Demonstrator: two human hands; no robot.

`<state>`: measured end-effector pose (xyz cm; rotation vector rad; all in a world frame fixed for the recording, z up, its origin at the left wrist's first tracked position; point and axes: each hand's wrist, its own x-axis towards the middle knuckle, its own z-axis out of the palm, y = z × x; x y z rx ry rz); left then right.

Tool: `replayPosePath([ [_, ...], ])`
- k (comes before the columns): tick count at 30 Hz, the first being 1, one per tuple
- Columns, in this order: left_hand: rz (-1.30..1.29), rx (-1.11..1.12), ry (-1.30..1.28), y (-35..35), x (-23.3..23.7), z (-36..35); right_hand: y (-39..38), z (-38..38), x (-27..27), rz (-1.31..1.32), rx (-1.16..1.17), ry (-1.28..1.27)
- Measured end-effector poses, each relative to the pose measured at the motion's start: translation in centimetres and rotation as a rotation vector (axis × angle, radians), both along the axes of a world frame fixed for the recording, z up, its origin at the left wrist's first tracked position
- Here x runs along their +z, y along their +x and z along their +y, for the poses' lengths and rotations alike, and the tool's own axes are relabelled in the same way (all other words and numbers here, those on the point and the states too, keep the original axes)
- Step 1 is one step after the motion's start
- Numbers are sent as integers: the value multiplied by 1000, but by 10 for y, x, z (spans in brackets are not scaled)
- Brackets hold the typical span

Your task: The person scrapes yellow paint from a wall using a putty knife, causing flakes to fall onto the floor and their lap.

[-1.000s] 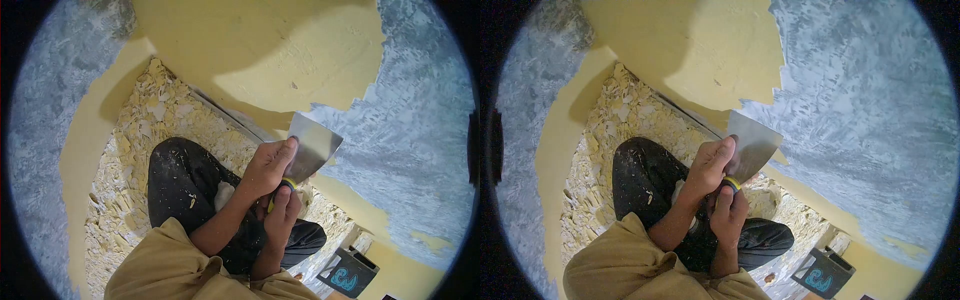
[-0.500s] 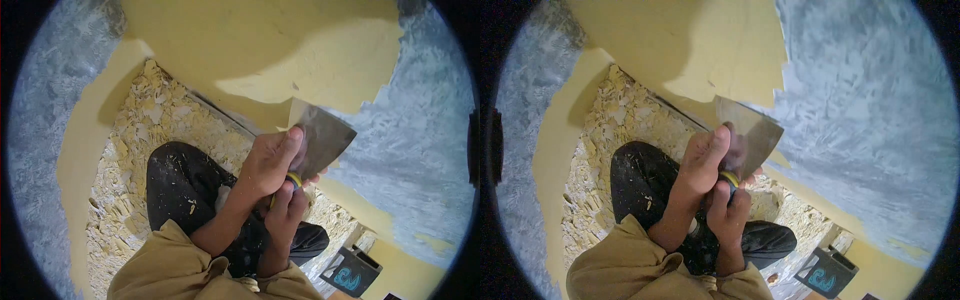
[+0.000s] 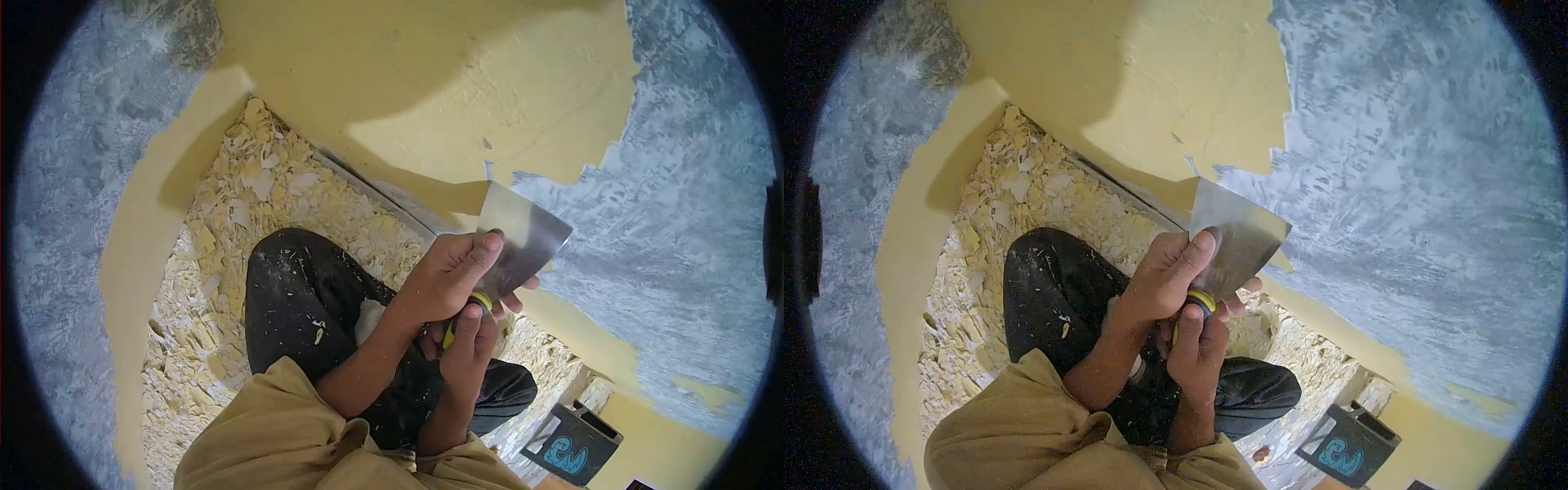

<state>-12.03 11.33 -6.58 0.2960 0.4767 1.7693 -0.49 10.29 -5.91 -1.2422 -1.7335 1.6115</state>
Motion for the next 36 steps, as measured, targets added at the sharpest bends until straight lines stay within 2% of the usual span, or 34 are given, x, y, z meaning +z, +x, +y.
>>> replayPosePath([
  [4, 4, 27, 26, -4, 3, 0, -7, -4, 11, 5, -55, -80],
  [7, 14, -52, 27, -4, 0, 0, -9, -6, 14, 62, -73, -110],
  [14, -60, 62, -14, -8, 19, 8, -4, 9, 21, 37, -61, -58],
  [16, -70, 82, 0, -23, 42, 3, -18, 14, 27, -19, 36, 332],
  [18, -7, 326, -95, -52, 77, -7, -48, 16, 52, -72, 117, 285],
  [20, 17, 236, -25, -55, 64, -11, -57, 15, 57, -34, 186, 268],
  [21, 11, 151, 40, -51, 51, -9, -48, 11, 53, -13, 151, 140],
  [22, -9, 120, 4, -42, 42, -8, -39, 6, 47, -3, 109, 3],
  [27, -146, 16, -67, 0, -2, -2, -12, -6, 27, -72, -48, -96],
  [30, -203, -22, 36, 3, 1, 3, -9, -7, 30, -83, -76, -83],
  [35, -111, -50, -12, -6, 9, -3, -10, -9, 26, -28, -35, -81],
  [36, -113, -46, -18, -4, 9, -3, -9, -11, 28, -17, -83, -92],
])
